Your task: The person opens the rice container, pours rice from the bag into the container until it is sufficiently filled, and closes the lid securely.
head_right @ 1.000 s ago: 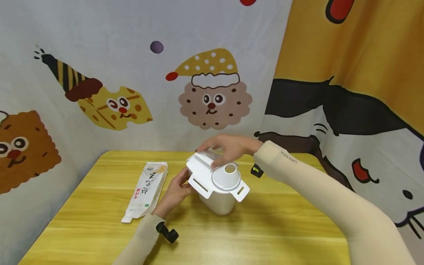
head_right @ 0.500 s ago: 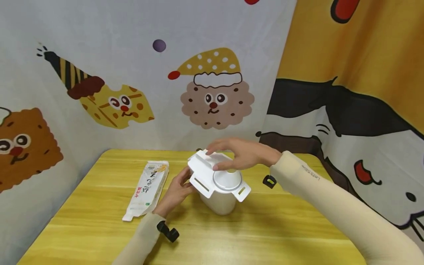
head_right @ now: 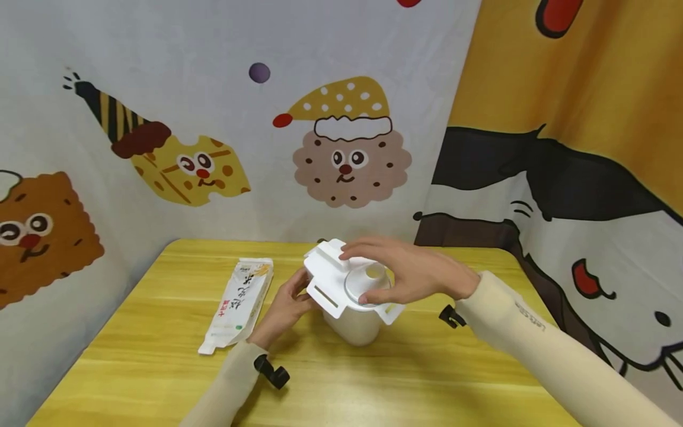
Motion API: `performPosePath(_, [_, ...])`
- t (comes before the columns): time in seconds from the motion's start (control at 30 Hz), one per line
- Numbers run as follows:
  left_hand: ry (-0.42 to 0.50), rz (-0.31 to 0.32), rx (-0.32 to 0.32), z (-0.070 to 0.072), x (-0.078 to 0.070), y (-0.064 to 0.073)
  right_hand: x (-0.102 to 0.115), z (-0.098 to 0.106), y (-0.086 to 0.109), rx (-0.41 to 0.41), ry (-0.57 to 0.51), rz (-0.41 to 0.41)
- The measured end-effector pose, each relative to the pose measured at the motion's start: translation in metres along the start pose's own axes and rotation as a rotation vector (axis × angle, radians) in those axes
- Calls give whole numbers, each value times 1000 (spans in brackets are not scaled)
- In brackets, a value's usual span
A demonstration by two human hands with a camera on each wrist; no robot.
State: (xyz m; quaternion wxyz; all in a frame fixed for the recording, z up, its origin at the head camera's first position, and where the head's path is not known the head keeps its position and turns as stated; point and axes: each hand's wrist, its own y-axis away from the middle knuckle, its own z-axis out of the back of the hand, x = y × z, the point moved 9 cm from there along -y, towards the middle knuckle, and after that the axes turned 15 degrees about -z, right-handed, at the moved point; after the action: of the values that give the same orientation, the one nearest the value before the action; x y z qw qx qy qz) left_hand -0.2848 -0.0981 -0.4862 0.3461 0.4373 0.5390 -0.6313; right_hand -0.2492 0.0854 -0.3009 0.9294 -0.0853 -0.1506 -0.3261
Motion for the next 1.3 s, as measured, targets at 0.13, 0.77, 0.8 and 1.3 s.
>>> performPosePath(0.13, [4, -1, 2, -2, 0, -1, -3, -3, 13, -7, 8, 26])
performPosePath(0.77, [4, 0, -5, 0, 4, 1, -13, -26, 21, 50, -88, 103])
performPosePath(0.8, [4, -3, -6, 0, 4, 1, -14, -26, 21, 44, -85, 102])
performPosePath(1.3, [4, 0, -8, -1, 1, 0, -18, -27, 18, -57, -42, 78])
